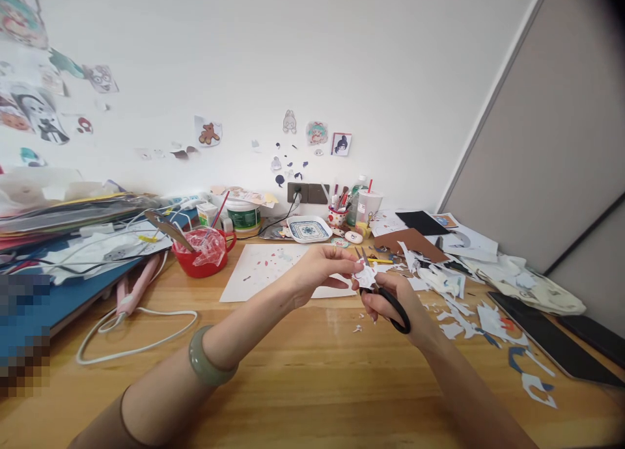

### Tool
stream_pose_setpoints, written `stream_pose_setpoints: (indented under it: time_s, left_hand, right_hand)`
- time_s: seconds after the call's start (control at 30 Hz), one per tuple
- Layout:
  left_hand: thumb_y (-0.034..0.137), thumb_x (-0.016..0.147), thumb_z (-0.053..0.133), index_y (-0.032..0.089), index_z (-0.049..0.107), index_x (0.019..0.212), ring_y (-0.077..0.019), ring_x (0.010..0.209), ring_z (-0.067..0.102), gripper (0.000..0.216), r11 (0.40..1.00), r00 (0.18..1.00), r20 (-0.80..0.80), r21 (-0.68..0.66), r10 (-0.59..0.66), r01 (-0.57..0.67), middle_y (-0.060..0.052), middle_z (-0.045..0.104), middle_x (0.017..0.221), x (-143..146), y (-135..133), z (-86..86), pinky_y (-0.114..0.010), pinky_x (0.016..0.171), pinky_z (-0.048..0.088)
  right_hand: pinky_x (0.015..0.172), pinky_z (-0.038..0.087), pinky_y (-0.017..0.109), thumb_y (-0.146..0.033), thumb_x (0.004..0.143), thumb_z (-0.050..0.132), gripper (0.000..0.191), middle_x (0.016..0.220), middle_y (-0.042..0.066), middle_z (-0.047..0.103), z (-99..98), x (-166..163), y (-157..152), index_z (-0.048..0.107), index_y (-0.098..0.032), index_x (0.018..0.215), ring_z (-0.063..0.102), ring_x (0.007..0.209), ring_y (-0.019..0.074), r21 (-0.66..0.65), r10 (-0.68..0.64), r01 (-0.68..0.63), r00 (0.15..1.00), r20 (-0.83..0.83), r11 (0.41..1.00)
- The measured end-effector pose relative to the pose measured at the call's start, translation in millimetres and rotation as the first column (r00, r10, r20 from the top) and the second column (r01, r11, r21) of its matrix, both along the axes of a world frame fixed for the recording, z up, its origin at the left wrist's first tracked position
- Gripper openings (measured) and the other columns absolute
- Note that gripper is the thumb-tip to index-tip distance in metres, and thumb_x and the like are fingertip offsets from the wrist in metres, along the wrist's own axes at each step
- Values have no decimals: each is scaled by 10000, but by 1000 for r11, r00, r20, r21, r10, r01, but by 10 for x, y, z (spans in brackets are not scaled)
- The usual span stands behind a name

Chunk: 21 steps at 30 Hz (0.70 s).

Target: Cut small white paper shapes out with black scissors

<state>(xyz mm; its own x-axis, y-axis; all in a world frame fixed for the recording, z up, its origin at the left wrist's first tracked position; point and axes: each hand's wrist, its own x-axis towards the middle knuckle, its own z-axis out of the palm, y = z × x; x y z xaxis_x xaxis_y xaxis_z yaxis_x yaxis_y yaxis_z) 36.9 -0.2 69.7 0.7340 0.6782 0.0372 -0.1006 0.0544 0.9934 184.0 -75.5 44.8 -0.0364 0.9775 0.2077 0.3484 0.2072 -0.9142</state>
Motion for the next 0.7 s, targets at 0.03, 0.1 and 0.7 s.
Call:
stream_pose_setpoints:
  time_s: [0.03, 0.1, 0.7]
  left_hand:
    - [351, 559, 668, 151, 608, 678, -102, 643, 487, 240, 1000, 1000, -1, -1, -5, 5, -18, 555, 641, -4, -9, 8, -226, 598, 407]
    - [358, 572, 658, 151, 611, 685, -105, 659, 489, 240, 1000, 1000, -2, -2, -27, 27, -20, 554, 642, -19, -26, 32, -224, 605, 406]
    - [343, 560, 668, 153, 611, 678, -103, 655, 488, 231, 1000, 1000, -5, -24, -11, 11, -19, 555, 651, 10, 4, -24, -225, 594, 417]
  right_hand:
    - [411, 409, 200, -198, 665, 514, 51, 497, -44, 472, -4, 1, 1, 492, -157, 645, 454, 425, 74, -3, -6, 6, 1000, -1, 1000]
    - [406, 409, 201, -198, 662, 513, 48, 488, -44, 468, -3, 0, 1, 495, -156, 650, 450, 418, 74, -6, -16, 16, 1000, -3, 1000]
    - [430, 411, 215, -218, 664, 523, 91, 498, -48, 463, -29, 25, 13, 504, -156, 728, 458, 432, 88, -9, 4, -5, 1000, -26, 1000]
